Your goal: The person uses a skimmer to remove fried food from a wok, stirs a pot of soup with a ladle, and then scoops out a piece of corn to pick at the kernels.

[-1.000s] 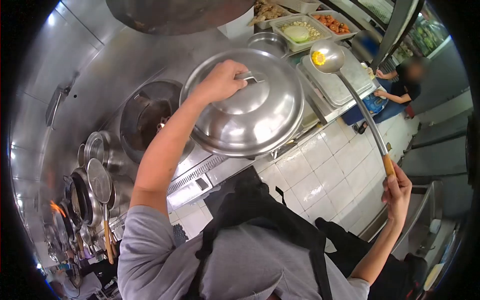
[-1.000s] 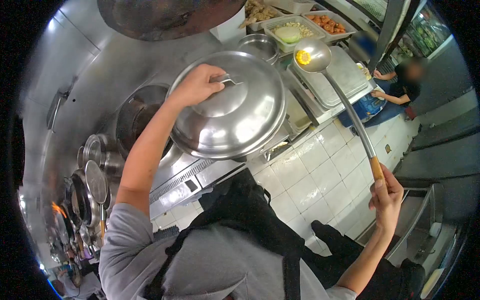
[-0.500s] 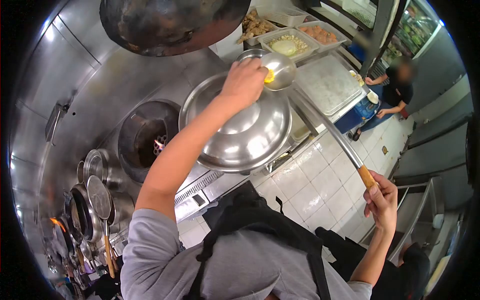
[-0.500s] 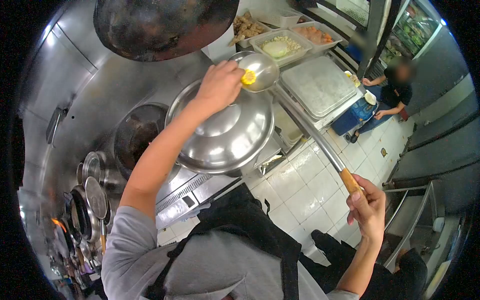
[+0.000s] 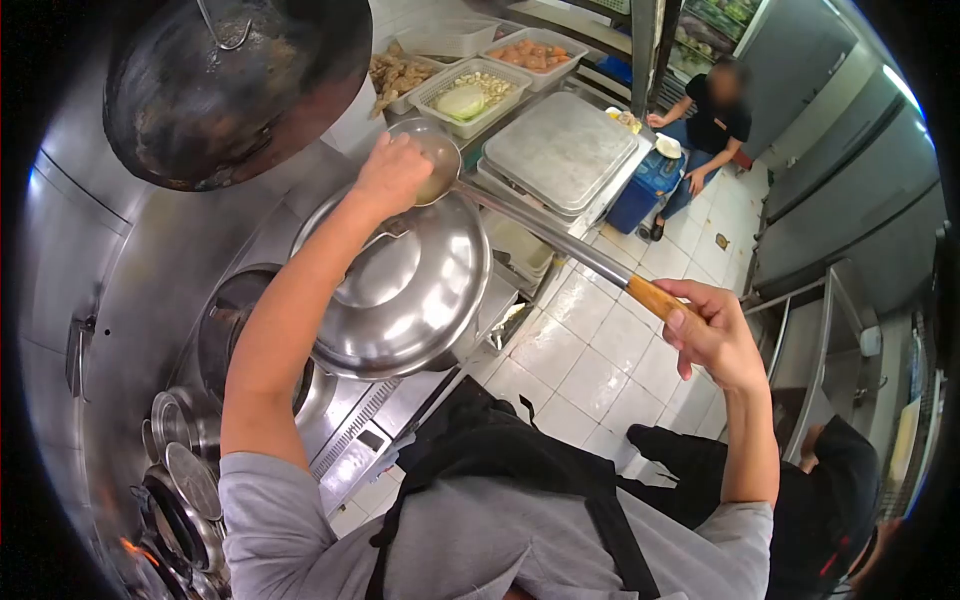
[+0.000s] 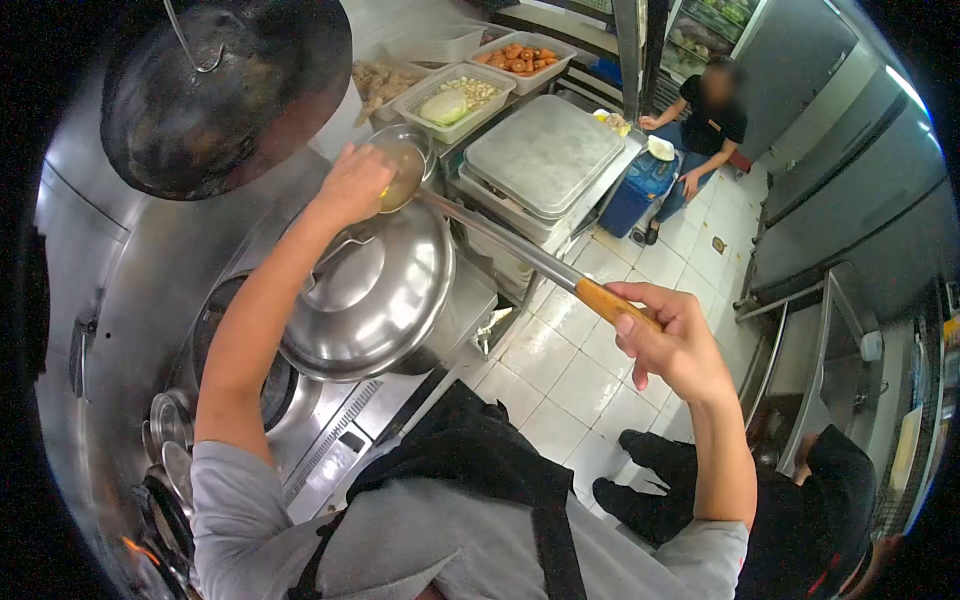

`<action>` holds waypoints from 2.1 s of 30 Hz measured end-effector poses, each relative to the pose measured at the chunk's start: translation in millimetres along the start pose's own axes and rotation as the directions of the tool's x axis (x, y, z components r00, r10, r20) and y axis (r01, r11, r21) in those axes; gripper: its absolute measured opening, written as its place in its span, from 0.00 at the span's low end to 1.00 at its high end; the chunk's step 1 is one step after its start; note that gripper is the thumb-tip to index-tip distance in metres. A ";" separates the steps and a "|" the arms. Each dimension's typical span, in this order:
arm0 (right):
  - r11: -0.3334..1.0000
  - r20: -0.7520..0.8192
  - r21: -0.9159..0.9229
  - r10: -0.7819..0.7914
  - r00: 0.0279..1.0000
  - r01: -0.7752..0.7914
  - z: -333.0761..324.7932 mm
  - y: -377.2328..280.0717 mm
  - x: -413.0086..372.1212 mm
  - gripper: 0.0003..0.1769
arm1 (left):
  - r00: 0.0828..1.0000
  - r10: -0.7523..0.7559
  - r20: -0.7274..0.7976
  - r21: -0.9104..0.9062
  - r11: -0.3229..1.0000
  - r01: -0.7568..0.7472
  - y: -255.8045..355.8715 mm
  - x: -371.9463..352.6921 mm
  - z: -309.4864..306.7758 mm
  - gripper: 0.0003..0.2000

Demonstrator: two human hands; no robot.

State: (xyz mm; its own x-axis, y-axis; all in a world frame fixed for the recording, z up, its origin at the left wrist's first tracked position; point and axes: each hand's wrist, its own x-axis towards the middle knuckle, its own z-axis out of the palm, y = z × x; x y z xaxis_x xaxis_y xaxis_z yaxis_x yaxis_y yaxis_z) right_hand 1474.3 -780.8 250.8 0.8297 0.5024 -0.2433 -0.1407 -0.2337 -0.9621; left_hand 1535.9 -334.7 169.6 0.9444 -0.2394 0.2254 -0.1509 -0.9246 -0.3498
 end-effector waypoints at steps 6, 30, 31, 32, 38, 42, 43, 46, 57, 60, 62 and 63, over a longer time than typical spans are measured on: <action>1.000 0.028 0.026 -0.006 1.000 0.005 0.3 -2.8 7.6 0.26 | 0.990 -0.084 0.110 -0.043 0.995 0.089 -15.1 6.1 -9.3 0.12; 0.935 0.070 -0.323 -0.133 0.989 0.149 92.3 31.8 285.6 0.22 | 0.107 -0.859 0.501 -0.864 -0.490 0.113 78.0 -368.0 -84.1 0.16; 0.913 0.127 -0.377 -0.114 0.985 0.154 100.3 40.3 310.7 0.24 | 0.071 -0.809 0.584 -0.812 -0.581 0.060 103.5 -400.8 -72.4 0.17; 0.905 0.090 -0.402 -0.107 0.990 0.135 114.7 36.3 315.3 0.25 | 0.056 -0.755 0.654 -0.755 -0.655 -0.006 127.5 -432.3 -60.2 0.18; 0.983 0.153 -0.183 0.039 0.988 -0.011 130.6 76.8 422.1 0.13 | -0.010 -0.602 0.799 -0.510 -0.667 -0.543 246.1 -497.6 -51.1 0.18; 0.996 0.258 0.037 0.063 0.964 -0.076 145.9 67.9 438.7 0.09 | 0.017 -0.647 0.762 -0.457 -0.557 -0.693 255.3 -496.3 -60.6 0.16; 0.992 0.239 0.085 0.067 0.969 -0.089 138.9 75.7 450.2 0.08 | 0.016 -0.650 0.760 -0.444 -0.537 -0.718 256.4 -498.0 -67.5 0.15; 0.992 0.244 0.116 0.022 0.970 -0.052 103.0 71.3 482.0 0.07 | 0.050 -0.759 0.650 -0.516 -0.488 -0.704 256.8 -513.6 -88.7 0.14; 0.697 0.922 0.039 -0.302 0.243 0.716 438.7 102.7 -148.5 0.28 | -0.108 -0.920 0.378 -0.886 -0.325 -0.331 294.2 -634.6 -164.2 0.13; 0.675 0.917 0.290 -0.399 0.006 0.678 526.9 137.3 -250.4 0.27 | -0.098 -0.979 0.181 -0.966 -0.158 -0.204 321.0 -688.1 -179.2 0.14; 0.638 0.915 0.322 -0.399 -0.058 0.699 563.3 161.1 -293.2 0.20 | -0.154 -0.976 0.152 -0.972 -0.120 -0.202 344.8 -720.4 -196.7 0.14; 0.628 0.921 0.338 -0.376 -0.107 0.701 574.9 159.3 -321.0 0.14 | -0.149 -0.987 0.064 -0.989 -0.043 -0.144 357.9 -741.3 -202.6 0.17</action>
State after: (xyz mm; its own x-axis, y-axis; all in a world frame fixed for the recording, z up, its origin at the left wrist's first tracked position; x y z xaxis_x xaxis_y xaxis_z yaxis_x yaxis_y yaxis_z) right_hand 875.0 -500.7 104.8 -0.5335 0.8001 0.2741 0.3101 0.4866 -0.8168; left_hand 722.6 -548.2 61.5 0.0273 0.9670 0.2533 -0.4182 -0.2191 0.8815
